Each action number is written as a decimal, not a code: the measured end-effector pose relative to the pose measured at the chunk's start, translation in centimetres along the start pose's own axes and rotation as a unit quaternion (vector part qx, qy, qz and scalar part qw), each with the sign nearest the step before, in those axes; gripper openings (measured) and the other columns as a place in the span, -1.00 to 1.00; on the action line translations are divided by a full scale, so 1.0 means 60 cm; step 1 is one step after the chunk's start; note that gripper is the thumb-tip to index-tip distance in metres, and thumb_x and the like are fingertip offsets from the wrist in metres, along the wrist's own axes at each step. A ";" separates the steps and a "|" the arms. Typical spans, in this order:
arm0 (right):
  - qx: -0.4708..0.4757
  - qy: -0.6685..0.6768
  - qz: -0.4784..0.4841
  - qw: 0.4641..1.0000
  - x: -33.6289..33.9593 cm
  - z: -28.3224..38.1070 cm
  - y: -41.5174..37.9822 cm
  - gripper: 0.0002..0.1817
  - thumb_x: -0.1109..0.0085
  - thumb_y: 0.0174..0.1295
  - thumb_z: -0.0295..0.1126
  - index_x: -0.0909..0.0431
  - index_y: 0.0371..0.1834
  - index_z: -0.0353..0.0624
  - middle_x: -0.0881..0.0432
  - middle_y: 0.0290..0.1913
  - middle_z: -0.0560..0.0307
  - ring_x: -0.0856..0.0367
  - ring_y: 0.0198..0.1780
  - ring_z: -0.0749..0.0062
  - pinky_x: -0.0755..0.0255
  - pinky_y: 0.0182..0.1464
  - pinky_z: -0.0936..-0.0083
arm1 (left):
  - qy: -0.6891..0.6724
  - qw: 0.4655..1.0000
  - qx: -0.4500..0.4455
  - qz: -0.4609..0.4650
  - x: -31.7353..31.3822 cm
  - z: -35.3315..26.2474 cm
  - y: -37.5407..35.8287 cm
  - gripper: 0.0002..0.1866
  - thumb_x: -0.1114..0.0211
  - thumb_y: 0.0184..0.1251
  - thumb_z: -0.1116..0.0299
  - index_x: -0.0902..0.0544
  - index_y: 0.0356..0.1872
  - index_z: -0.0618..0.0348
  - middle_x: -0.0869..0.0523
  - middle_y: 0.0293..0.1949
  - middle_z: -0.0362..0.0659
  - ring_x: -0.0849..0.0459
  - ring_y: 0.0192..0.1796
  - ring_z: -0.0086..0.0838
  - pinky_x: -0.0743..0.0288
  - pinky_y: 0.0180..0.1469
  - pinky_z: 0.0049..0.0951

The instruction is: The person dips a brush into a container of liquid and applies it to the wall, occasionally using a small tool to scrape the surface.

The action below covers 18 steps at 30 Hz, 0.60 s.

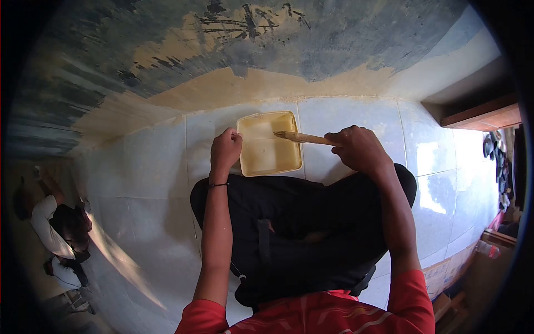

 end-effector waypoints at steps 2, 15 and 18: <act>-0.002 0.004 0.001 1.000 0.000 0.000 0.000 -0.76 -0.25 0.17 -0.37 -0.65 -0.07 -0.03 -0.69 -0.40 0.04 -0.69 -0.31 0.14 -0.57 -0.20 0.24 | -0.001 1.000 0.001 0.001 -0.001 0.001 0.001 -0.75 -0.17 0.26 0.21 -0.63 -0.26 0.19 -0.74 -0.28 0.00 -0.70 -0.19 -0.04 -0.55 -0.16 -0.17; -0.005 -0.004 -0.001 1.000 -0.006 0.002 0.003 -0.66 -0.26 0.11 -0.43 -0.65 0.01 0.02 -0.69 -0.40 0.01 -0.68 -0.33 0.12 -0.54 -0.25 0.26 | 0.000 1.000 -0.001 -0.001 0.002 -0.005 -0.002 -0.75 -0.19 0.25 0.22 -0.63 -0.25 0.19 -0.74 -0.29 0.00 -0.70 -0.19 -0.05 -0.55 -0.16 -0.17; -0.003 -0.004 -0.004 1.000 -0.008 0.001 0.003 -0.67 -0.25 0.11 -0.43 -0.66 -0.01 0.01 -0.69 -0.41 0.00 -0.68 -0.33 0.11 -0.54 -0.26 0.25 | 0.001 1.000 -0.009 -0.004 0.001 -0.002 -0.002 -0.75 -0.19 0.25 0.22 -0.63 -0.24 0.19 -0.74 -0.29 0.00 -0.70 -0.19 -0.05 -0.55 -0.16 -0.17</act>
Point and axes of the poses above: each hand's wrist, its own y-axis towards the middle knuckle, its own x-axis out of the back of the hand, z = x × y, the point moved 1 cm from there along y, towards the middle knuckle
